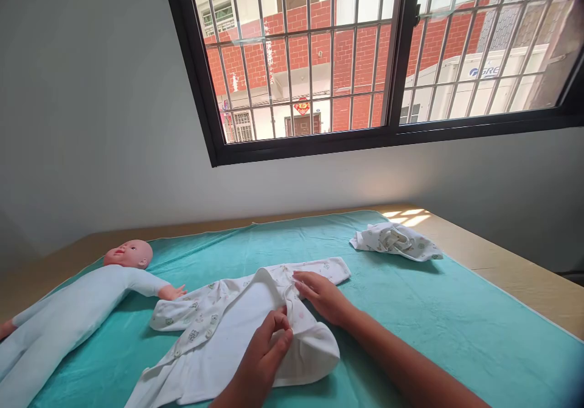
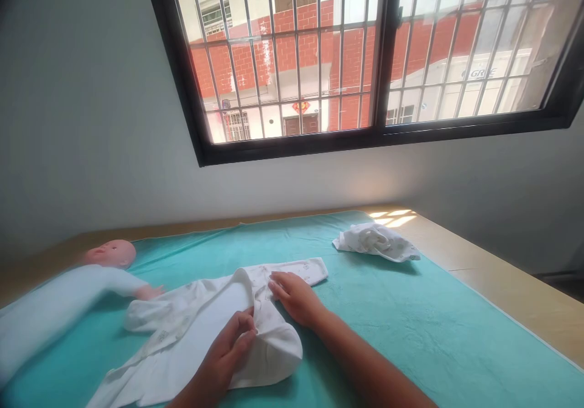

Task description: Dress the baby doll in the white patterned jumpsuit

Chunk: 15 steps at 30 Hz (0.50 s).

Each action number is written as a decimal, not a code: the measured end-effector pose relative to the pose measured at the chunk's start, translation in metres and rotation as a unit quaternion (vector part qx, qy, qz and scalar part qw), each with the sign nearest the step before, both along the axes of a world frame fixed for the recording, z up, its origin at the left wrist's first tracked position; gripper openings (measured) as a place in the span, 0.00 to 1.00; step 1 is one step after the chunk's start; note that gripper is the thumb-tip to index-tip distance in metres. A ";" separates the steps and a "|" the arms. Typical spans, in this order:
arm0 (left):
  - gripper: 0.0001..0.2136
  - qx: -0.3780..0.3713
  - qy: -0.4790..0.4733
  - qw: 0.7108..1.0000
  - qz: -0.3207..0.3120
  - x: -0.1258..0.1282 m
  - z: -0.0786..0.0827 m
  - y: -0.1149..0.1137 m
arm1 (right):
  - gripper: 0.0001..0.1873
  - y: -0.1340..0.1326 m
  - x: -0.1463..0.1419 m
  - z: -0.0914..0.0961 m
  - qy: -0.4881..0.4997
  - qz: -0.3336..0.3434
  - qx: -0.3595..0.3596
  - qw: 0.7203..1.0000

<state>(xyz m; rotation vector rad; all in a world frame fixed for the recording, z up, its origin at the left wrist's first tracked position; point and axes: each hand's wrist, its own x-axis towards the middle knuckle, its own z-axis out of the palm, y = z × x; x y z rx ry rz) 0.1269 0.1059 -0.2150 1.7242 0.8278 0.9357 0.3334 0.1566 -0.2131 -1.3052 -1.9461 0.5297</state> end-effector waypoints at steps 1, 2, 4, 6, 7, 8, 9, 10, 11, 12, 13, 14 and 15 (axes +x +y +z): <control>0.11 -0.013 -0.004 1.000 -0.013 0.000 0.000 0.006 | 0.19 -0.003 -0.002 0.005 0.021 -0.022 0.000 1.000; 0.09 -0.019 -0.004 1.000 -0.016 0.000 -0.001 0.014 | 0.20 -0.006 -0.005 0.009 0.033 -0.041 -0.003 0.999; 0.13 -0.009 0.023 1.000 0.007 -0.001 -0.001 0.036 | 0.21 -0.015 -0.011 0.018 0.023 -0.057 -0.030 0.998; 0.21 0.045 0.092 0.994 0.041 -0.004 0.000 0.063 | 0.18 -0.026 -0.018 0.022 -0.020 -0.063 -0.079 0.995; 0.23 0.085 0.137 0.985 0.054 -0.006 0.001 0.076 | 0.16 -0.033 -0.022 0.022 -0.042 -0.067 -0.104 0.991; 0.25 0.126 0.181 0.973 0.066 -0.009 0.001 0.088 | 0.14 -0.039 -0.025 0.021 -0.061 -0.073 -0.122 0.988; 0.25 0.163 0.223 0.958 0.075 -0.010 0.002 0.099 | 0.15 -0.046 -0.029 0.019 -0.078 -0.078 -0.131 0.985; 0.25 0.196 0.262 0.942 0.081 -0.012 0.002 0.109 | 0.18 -0.052 -0.032 0.016 -0.095 -0.078 -0.130 0.984; 0.24 0.220 0.294 0.926 0.083 -0.013 0.002 0.117 | 0.22 -0.057 -0.034 0.014 -0.112 -0.073 -0.121 0.984; 0.21 0.236 0.320 0.914 0.081 -0.013 0.003 0.124 | 0.26 -0.061 -0.037 0.011 -0.132 -0.065 -0.110 0.983; 0.19 0.245 0.339 0.905 0.078 -0.013 0.003 0.130 | 0.30 -0.064 -0.038 0.008 -0.155 -0.054 -0.098 0.982; 0.17 0.247 0.351 0.900 0.076 -0.012 0.004 0.134 | 0.34 -0.065 -0.040 0.005 -0.178 -0.043 -0.087 0.979; 0.16 0.243 0.358 0.898 0.076 -0.011 0.005 0.139 | 0.35 -0.066 -0.041 0.002 -0.199 -0.032 -0.080 0.976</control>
